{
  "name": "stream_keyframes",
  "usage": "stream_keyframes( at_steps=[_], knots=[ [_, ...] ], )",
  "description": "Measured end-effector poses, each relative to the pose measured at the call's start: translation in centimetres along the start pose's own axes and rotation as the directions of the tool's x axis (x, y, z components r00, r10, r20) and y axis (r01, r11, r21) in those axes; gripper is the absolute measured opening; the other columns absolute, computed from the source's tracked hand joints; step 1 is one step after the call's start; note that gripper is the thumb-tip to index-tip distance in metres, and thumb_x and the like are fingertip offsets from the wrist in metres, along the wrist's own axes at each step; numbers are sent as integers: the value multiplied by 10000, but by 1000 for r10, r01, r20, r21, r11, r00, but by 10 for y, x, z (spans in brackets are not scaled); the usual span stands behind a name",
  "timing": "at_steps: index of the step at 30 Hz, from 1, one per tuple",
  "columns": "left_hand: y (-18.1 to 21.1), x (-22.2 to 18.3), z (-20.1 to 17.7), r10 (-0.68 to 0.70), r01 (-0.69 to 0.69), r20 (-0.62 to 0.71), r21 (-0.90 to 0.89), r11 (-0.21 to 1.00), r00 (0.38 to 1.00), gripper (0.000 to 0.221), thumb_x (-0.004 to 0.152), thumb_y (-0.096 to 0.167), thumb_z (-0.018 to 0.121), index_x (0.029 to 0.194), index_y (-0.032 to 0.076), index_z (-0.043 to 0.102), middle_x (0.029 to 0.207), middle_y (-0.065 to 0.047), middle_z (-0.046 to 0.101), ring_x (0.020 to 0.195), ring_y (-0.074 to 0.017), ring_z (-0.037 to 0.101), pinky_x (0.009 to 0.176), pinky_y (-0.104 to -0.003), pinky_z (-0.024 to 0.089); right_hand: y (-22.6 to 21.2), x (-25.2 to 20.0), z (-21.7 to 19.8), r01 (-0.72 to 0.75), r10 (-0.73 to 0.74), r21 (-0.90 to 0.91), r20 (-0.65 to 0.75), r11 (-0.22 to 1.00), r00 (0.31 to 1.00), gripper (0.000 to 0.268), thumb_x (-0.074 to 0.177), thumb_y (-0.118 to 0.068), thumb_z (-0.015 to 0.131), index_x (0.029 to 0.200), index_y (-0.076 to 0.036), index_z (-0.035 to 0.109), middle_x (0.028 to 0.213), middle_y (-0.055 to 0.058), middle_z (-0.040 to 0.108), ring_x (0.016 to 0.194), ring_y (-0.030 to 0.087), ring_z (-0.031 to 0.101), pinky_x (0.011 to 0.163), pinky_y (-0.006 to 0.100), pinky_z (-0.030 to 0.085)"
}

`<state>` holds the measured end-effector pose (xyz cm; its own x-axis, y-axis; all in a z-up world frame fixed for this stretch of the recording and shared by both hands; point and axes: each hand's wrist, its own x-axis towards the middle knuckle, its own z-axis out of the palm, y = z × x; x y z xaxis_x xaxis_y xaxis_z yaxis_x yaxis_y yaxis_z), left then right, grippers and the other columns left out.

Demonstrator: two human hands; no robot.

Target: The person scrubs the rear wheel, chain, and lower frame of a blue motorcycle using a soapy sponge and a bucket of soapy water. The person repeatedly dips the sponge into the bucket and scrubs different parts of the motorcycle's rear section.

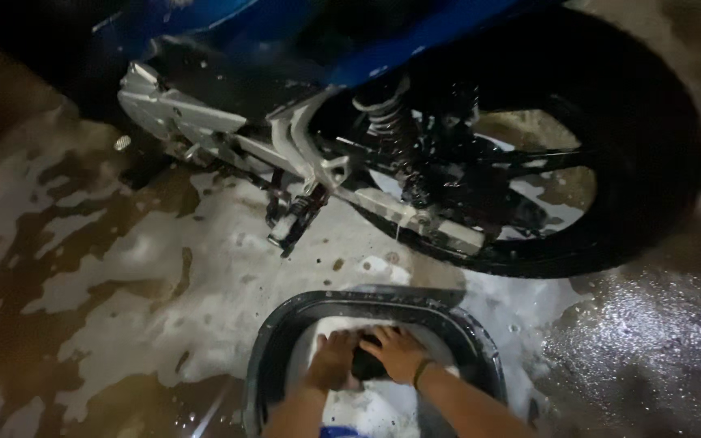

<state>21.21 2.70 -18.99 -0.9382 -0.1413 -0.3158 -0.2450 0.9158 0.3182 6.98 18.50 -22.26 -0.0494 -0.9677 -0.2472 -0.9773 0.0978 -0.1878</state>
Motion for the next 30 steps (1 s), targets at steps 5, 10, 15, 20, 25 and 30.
stream_keyframes(
  at_steps=[5,10,15,20,25,30],
  knots=[
    [1,-4,54,-129,131,269,13,991,954,1187,777,304,865,1655,315,66,1632,-153,252,1497,-419,220,1162,-632,208,-4,-6,82,-140,145,-41,187,989,972,866,875,-473,687,1604,-225,290,1495,168,418,1360,378,416,996,579,410],
    [1,6,94,-264,220,359,158,963,895,1025,932,207,693,1653,332,-24,1665,-139,222,1504,-398,230,1183,-552,255,-13,-12,123,-198,203,-48,196,979,959,854,936,-532,598,1661,-260,237,1452,102,465,1334,293,435,914,544,459],
    [6,18,78,-322,186,531,294,938,784,1124,886,174,773,1658,282,-36,1696,-136,80,1528,-385,147,1192,-498,241,-16,-7,120,-204,225,-134,166,970,960,743,943,-526,593,1573,-235,330,1393,94,498,1307,300,462,989,530,442],
    [-13,14,21,-80,144,349,-162,976,934,688,834,274,723,1478,218,487,1472,-150,509,1351,-324,485,1093,-429,439,2,-10,61,-249,224,69,256,966,940,816,880,-463,621,1597,-252,293,1426,119,525,1295,304,523,1018,474,457],
    [-52,35,-7,62,146,340,-554,820,938,562,742,283,747,1287,187,651,1220,-103,696,1127,-234,638,997,-360,485,20,-20,-32,-446,169,530,490,721,855,904,817,-399,650,1621,-268,257,1459,144,552,1282,308,585,1047,419,472],
    [-62,39,35,54,209,240,-920,331,969,428,815,270,710,1161,19,739,1077,-119,715,961,-221,636,852,-372,521,14,-20,-49,-491,268,741,412,459,871,827,890,-613,581,1598,-266,329,1556,114,415,1394,292,433,1115,422,345]
  ],
)
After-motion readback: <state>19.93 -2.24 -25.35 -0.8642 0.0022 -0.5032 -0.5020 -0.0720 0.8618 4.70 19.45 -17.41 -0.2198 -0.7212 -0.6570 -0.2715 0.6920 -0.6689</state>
